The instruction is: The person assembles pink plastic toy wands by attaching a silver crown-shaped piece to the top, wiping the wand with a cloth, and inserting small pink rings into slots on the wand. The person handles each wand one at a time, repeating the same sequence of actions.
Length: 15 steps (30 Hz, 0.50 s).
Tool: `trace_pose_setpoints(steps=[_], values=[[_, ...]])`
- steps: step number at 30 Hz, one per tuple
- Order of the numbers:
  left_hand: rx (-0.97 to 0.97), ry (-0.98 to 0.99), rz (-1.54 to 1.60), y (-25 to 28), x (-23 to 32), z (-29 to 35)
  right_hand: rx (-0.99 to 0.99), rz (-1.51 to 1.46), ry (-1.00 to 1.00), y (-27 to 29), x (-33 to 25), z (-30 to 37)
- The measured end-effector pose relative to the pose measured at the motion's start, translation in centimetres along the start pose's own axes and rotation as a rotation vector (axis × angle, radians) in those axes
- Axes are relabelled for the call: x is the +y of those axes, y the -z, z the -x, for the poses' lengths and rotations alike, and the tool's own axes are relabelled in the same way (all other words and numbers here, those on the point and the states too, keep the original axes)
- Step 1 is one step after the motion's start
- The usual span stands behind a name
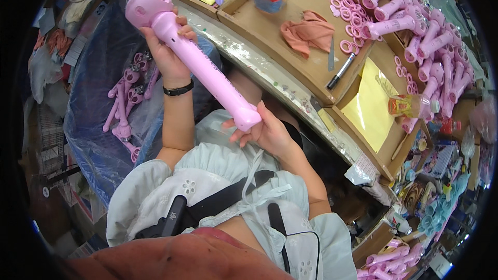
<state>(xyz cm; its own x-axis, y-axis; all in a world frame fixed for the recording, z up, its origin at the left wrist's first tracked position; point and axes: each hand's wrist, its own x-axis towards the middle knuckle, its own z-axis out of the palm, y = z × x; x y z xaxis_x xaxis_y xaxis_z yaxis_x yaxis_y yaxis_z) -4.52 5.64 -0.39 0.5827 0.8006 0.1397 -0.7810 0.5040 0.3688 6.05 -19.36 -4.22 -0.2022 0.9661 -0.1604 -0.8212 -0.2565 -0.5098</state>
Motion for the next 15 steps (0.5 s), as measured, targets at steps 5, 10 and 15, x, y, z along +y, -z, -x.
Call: trace_pose_setpoints(steps=[5,10,15], values=[[0.176,-0.004,-0.343,-2.0,-0.8,1.2,0.286,0.718,0.193,-0.9,-1.9,-0.7],[0.093,0.038,-0.478,-4.3,-5.1,3.6,0.58,1.369,0.24,-2.1,-2.1,-2.1],[-0.063,0.362,-0.52,-4.8,-6.1,5.0,0.611,1.108,0.258,-1.5,0.0,-1.7]])
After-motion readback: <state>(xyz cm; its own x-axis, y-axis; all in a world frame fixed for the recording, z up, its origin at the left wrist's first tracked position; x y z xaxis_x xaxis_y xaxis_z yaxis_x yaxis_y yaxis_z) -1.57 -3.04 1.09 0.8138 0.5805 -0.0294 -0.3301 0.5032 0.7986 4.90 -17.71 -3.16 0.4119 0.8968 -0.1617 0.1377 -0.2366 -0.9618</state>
